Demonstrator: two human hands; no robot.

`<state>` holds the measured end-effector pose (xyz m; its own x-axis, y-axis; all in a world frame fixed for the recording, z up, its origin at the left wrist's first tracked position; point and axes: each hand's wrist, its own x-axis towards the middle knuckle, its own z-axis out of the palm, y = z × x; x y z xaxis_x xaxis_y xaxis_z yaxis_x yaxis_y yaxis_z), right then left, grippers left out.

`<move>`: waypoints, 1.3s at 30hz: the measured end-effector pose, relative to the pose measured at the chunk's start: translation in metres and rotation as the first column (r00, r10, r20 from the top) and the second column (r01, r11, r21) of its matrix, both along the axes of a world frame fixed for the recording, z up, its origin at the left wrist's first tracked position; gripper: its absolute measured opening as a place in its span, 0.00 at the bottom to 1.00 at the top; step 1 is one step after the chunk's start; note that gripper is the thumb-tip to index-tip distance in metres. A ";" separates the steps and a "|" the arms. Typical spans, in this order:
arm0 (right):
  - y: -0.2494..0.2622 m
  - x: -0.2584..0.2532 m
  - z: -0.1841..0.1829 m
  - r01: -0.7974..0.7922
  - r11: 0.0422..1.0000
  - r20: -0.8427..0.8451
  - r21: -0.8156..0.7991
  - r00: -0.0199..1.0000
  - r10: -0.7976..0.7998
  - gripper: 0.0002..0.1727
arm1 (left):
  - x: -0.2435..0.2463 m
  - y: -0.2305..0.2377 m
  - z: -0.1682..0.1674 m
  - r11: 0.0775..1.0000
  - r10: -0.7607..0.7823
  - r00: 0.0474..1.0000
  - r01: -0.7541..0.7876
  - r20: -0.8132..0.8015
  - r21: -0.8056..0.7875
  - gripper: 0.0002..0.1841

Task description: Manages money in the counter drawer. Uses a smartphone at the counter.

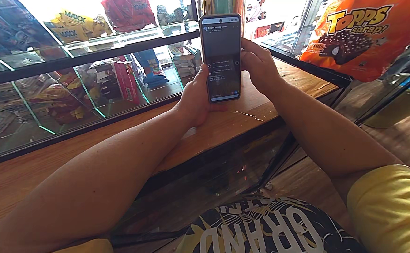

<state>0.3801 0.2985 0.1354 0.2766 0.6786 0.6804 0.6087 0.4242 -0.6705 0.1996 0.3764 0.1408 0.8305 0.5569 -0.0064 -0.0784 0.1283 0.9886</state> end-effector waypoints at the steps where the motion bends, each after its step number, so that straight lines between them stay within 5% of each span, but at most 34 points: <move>1: 0.000 0.000 0.000 -0.002 1.000 0.001 -0.002 1.000 0.002 0.28 | 0.000 0.000 0.000 1.000 0.002 1.000 -0.002 0.000 0.002 0.36; 39: 0.000 -0.001 0.000 0.021 1.000 0.015 0.003 1.000 -0.021 0.29 | 0.000 0.001 -0.001 1.000 -0.005 1.000 0.005 0.001 0.008 0.36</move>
<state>0.3791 0.2981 0.1352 0.2805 0.6706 0.6867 0.6279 0.4129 -0.6597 0.1995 0.3772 0.1397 0.8331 0.5531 -0.0011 -0.0789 0.1208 0.9895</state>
